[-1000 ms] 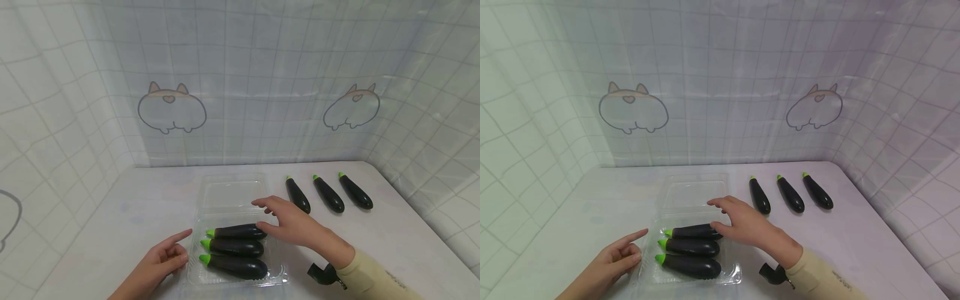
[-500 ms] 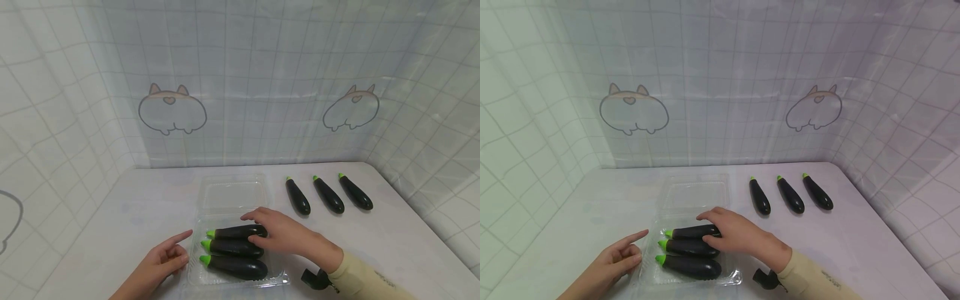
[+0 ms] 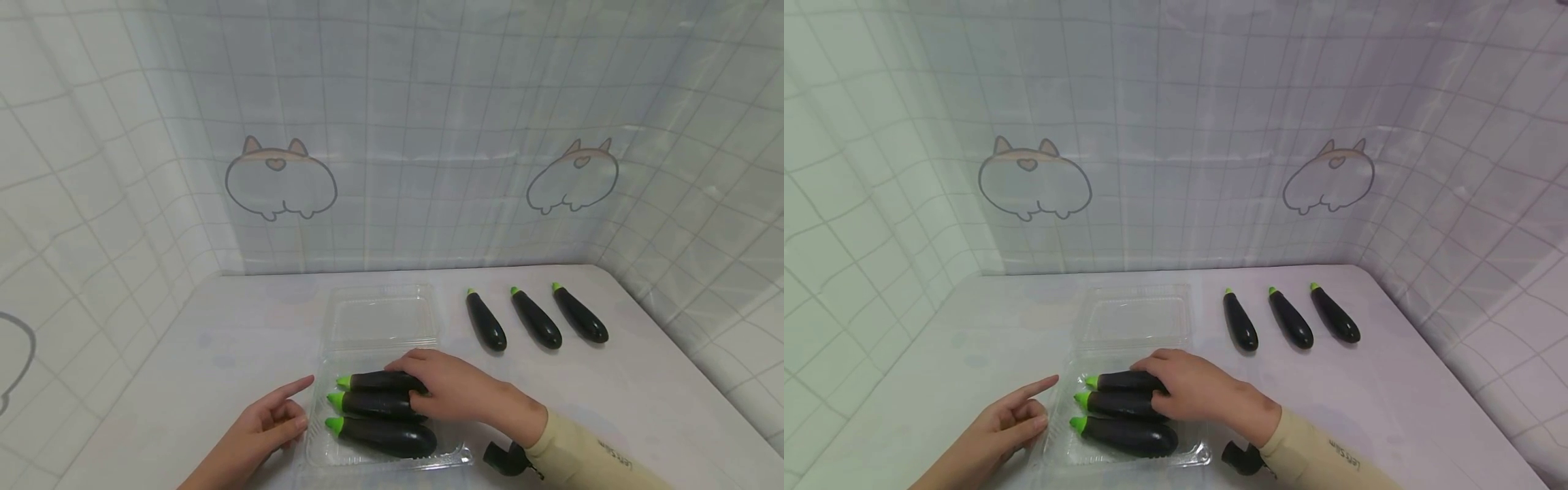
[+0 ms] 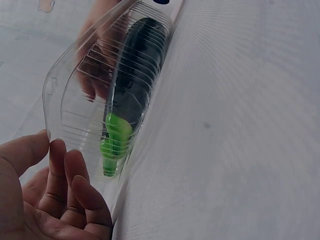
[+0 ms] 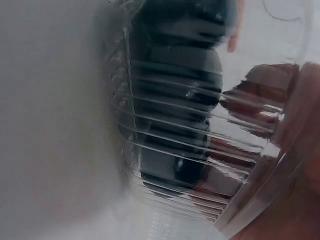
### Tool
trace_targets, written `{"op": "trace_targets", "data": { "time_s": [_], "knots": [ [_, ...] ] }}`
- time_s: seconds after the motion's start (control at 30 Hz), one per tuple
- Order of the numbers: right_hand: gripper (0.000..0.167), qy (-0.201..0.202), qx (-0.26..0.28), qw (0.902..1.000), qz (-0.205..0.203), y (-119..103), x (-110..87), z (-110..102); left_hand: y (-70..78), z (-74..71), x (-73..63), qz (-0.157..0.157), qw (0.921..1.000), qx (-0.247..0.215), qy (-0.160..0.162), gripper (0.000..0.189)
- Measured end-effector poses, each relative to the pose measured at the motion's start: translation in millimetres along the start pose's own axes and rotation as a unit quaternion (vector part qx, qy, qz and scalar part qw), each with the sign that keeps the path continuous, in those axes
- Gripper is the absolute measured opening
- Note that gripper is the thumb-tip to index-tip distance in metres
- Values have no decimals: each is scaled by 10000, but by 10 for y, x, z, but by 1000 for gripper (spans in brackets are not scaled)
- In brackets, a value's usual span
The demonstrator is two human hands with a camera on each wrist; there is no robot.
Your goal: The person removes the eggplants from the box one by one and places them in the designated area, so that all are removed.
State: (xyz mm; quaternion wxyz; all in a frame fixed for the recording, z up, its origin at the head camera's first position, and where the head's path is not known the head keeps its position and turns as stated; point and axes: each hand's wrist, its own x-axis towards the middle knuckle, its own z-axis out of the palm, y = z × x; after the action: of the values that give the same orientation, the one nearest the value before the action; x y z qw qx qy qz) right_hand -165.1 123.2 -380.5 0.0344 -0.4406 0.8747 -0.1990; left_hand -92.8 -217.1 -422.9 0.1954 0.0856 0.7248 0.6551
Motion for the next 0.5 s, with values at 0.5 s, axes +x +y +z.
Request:
{"op": "trace_targets", "data": {
  "time_s": [0.5],
  "knots": [
    [36, -234, -424, 9988, -13, -33, 62, -33, -4, -13, 4, 197, 9995, -217, -130, 63]
  ]
}}
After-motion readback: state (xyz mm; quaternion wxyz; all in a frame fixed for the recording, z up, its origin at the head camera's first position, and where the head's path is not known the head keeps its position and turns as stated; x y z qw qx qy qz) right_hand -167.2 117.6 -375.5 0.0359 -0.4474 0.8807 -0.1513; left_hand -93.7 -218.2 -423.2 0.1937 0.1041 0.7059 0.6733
